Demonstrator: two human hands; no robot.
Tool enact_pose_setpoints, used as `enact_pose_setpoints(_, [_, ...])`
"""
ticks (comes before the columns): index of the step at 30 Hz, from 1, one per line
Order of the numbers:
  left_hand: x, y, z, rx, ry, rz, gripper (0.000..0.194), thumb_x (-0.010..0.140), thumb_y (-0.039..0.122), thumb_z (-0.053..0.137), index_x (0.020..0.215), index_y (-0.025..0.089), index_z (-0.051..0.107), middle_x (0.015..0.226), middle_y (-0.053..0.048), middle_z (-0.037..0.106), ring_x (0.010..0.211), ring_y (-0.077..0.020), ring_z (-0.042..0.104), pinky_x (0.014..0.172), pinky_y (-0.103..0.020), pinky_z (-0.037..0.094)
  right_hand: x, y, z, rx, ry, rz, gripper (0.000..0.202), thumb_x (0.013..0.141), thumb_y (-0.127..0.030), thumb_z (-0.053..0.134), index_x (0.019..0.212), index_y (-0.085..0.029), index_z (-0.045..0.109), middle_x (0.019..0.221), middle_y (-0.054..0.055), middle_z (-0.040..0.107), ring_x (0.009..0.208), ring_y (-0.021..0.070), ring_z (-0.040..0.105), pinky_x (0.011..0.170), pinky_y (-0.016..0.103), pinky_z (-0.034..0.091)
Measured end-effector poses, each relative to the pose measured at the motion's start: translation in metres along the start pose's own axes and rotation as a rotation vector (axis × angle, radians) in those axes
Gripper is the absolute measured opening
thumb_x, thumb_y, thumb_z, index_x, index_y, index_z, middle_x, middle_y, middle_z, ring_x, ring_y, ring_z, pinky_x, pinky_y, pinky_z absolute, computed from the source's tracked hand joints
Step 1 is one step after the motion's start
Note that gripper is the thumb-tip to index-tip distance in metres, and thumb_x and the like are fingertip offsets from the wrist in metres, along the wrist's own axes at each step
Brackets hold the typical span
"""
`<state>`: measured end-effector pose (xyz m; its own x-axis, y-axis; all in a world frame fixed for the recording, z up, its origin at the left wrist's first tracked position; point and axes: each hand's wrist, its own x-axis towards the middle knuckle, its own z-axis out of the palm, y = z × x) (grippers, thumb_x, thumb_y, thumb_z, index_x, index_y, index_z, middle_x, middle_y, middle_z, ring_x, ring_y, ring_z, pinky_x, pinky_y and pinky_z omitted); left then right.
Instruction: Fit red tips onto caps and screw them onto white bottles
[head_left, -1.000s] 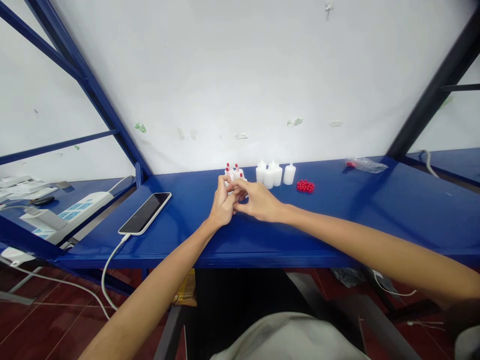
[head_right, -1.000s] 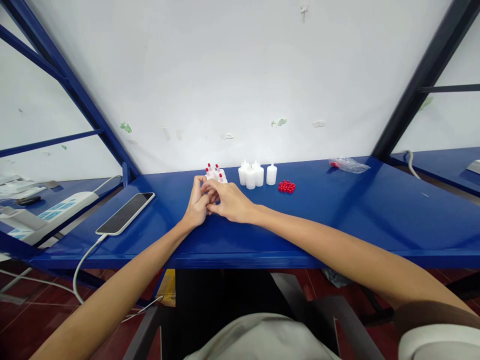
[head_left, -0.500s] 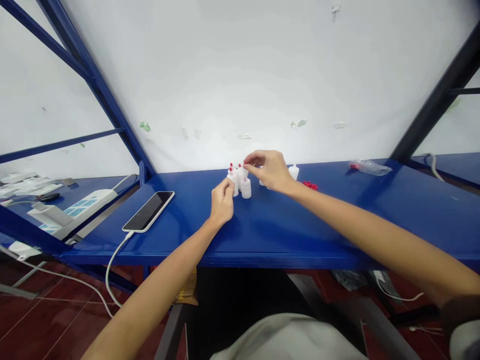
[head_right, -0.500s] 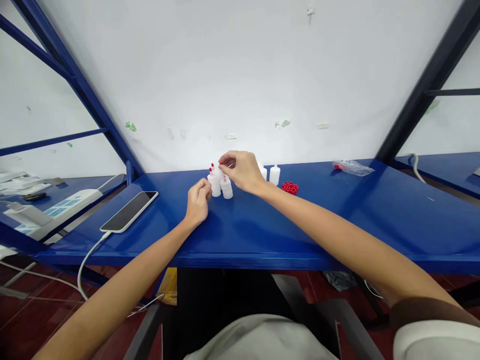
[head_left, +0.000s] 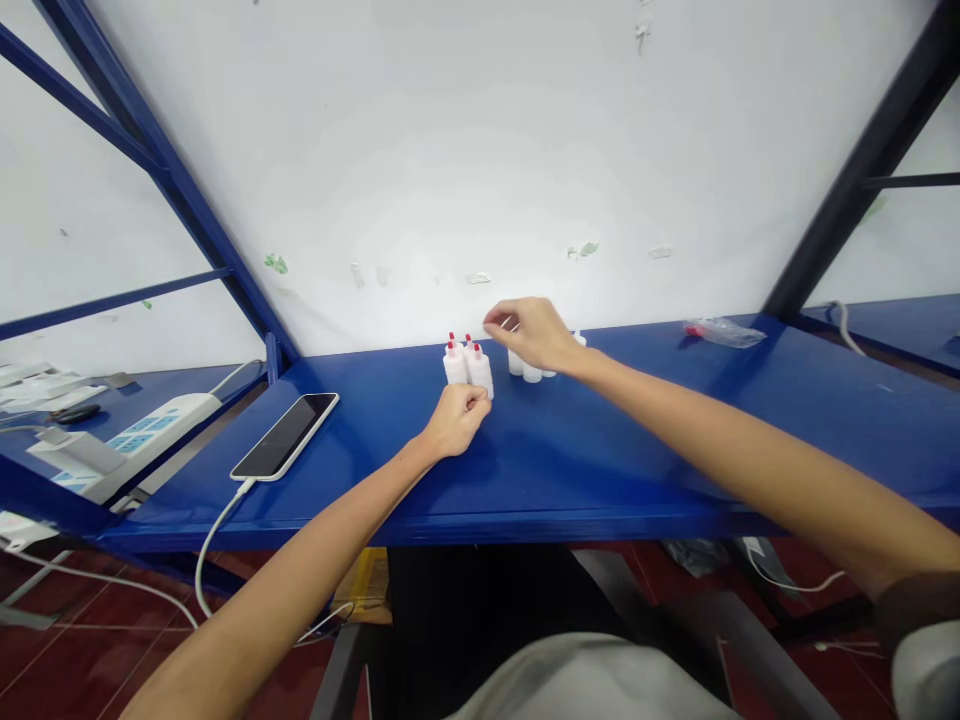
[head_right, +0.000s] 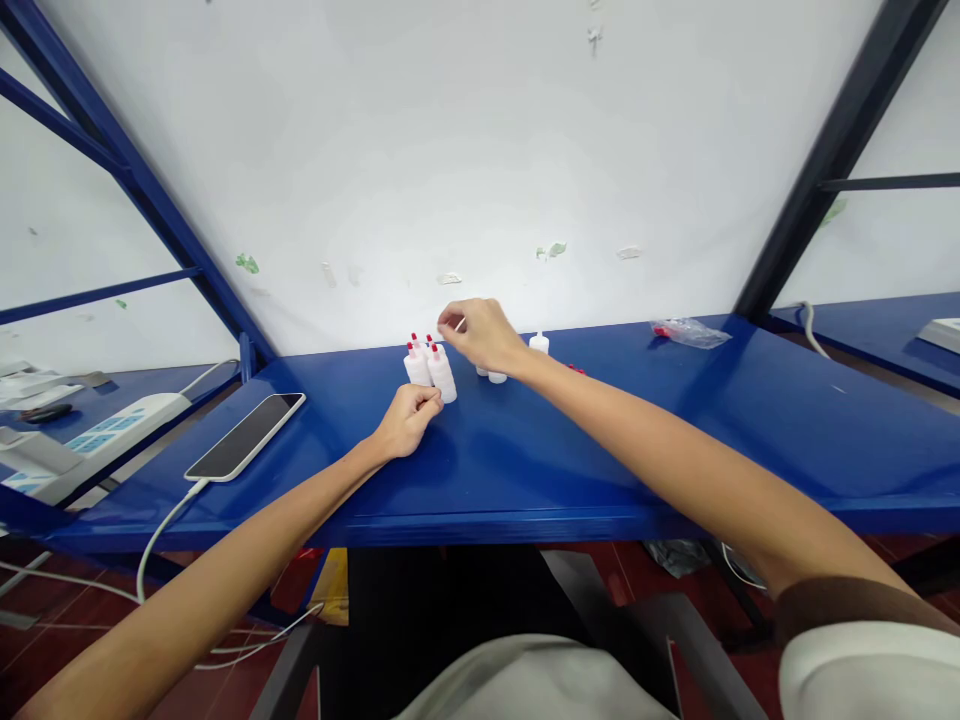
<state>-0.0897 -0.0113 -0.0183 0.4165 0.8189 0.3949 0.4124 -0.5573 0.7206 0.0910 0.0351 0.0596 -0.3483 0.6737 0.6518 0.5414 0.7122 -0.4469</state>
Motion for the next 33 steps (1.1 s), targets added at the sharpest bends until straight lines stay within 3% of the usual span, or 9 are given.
enact_pose_setpoints(3, [0.003,0.005,0.002,-0.044,-0.050,0.009,0.034,0.081,0.031,0.047,0.055,0.020,0.027,0.055,0.005,0.022,0.053,-0.0086,0.022,0.053,-0.027,0.018,-0.004,0.016,-0.035,-0.092,0.085,0.041,0.021,0.086,-0.021,0.057,0.091,-0.015,0.077,0.084,0.007,0.076,0.073,0.0194,0.069,0.076,0.035,0.054])
enact_pose_setpoints(7, [0.013,0.016,0.014,0.006,-0.158,0.067,0.037,0.083,0.030,0.046,0.053,0.019,0.026,0.055,0.004,0.026,0.054,-0.0091,0.025,0.054,-0.028,0.021,-0.020,0.063,-0.072,-0.253,0.125,0.207,0.023,0.085,-0.024,0.057,0.095,-0.014,0.075,0.095,0.011,0.076,0.083,0.0240,0.069,0.083,0.040,0.053])
enact_pose_setpoints(13, [0.029,0.011,0.025,0.014,-0.242,0.057,0.035,0.078,0.022,0.043,0.046,0.019,0.031,0.052,0.002,0.036,0.053,-0.0104,0.033,0.054,-0.028,0.026,-0.047,0.117,-0.069,-0.030,-0.095,0.506,0.027,0.087,-0.032,0.059,0.108,-0.015,0.063,0.101,0.013,0.074,0.088,0.0223,0.069,0.080,0.036,0.055])
enact_pose_setpoints(17, [0.027,0.009,0.029,0.055,-0.324,0.037,0.036,0.083,0.023,0.042,0.048,0.018,0.040,0.047,0.003,0.040,0.048,-0.0103,0.034,0.054,-0.028,0.028,-0.056,0.110,-0.058,0.131,-0.151,0.440,0.012,0.085,-0.027,0.061,0.092,-0.018,0.061,0.092,0.009,0.073,0.078,0.0194,0.069,0.074,0.034,0.057])
enact_pose_setpoints(21, [0.022,0.014,0.031,0.095,-0.177,0.072,0.030,0.093,0.028,0.041,0.070,0.017,0.056,0.059,0.003,0.050,0.055,-0.0115,0.043,0.059,-0.026,0.032,-0.064,0.088,-0.059,0.288,-0.272,0.322,0.018,0.087,-0.034,0.062,0.095,-0.019,0.062,0.087,0.007,0.074,0.077,0.0197,0.070,0.074,0.035,0.058])
enact_pose_setpoints(23, [0.021,0.015,0.031,0.045,-0.163,0.086,0.027,0.097,0.034,0.041,0.085,0.017,0.058,0.067,0.003,0.052,0.060,-0.0120,0.045,0.061,-0.025,0.034,-0.066,0.088,-0.064,0.319,-0.257,0.301,0.023,0.090,-0.038,0.057,0.100,-0.018,0.063,0.088,0.009,0.074,0.075,0.0198,0.071,0.074,0.036,0.058])
enact_pose_setpoints(27, [0.021,0.015,0.027,-0.051,-0.218,0.131,0.027,0.098,0.043,0.044,0.096,0.018,0.055,0.081,-0.001,0.055,0.070,-0.0136,0.047,0.064,-0.026,0.037,-0.068,0.114,-0.084,-0.072,-0.192,0.321,0.023,0.087,-0.026,0.055,0.104,-0.017,0.067,0.098,0.012,0.075,0.084,0.0232,0.071,0.081,0.037,0.056])
enact_pose_setpoints(29, [0.022,0.014,0.025,-0.073,-0.222,0.142,0.027,0.098,0.044,0.045,0.097,0.018,0.053,0.085,-0.002,0.055,0.072,-0.0139,0.047,0.066,-0.026,0.039,-0.070,0.131,-0.096,-0.243,-0.310,0.312,0.031,0.080,-0.017,0.056,0.107,-0.017,0.070,0.110,0.012,0.074,0.098,0.0260,0.070,0.090,0.039,0.054])
enact_pose_setpoints(33, [0.023,0.012,0.023,-0.107,-0.145,0.168,0.025,0.097,0.043,0.050,0.099,0.019,0.051,0.094,-0.004,0.055,0.081,-0.0153,0.050,0.070,-0.027,0.042,-0.074,0.148,-0.112,-0.249,-0.563,0.328,0.056,0.068,-0.006,0.055,0.122,-0.018,0.068,0.124,0.012,0.070,0.105,0.0271,0.068,0.090,0.037,0.055])
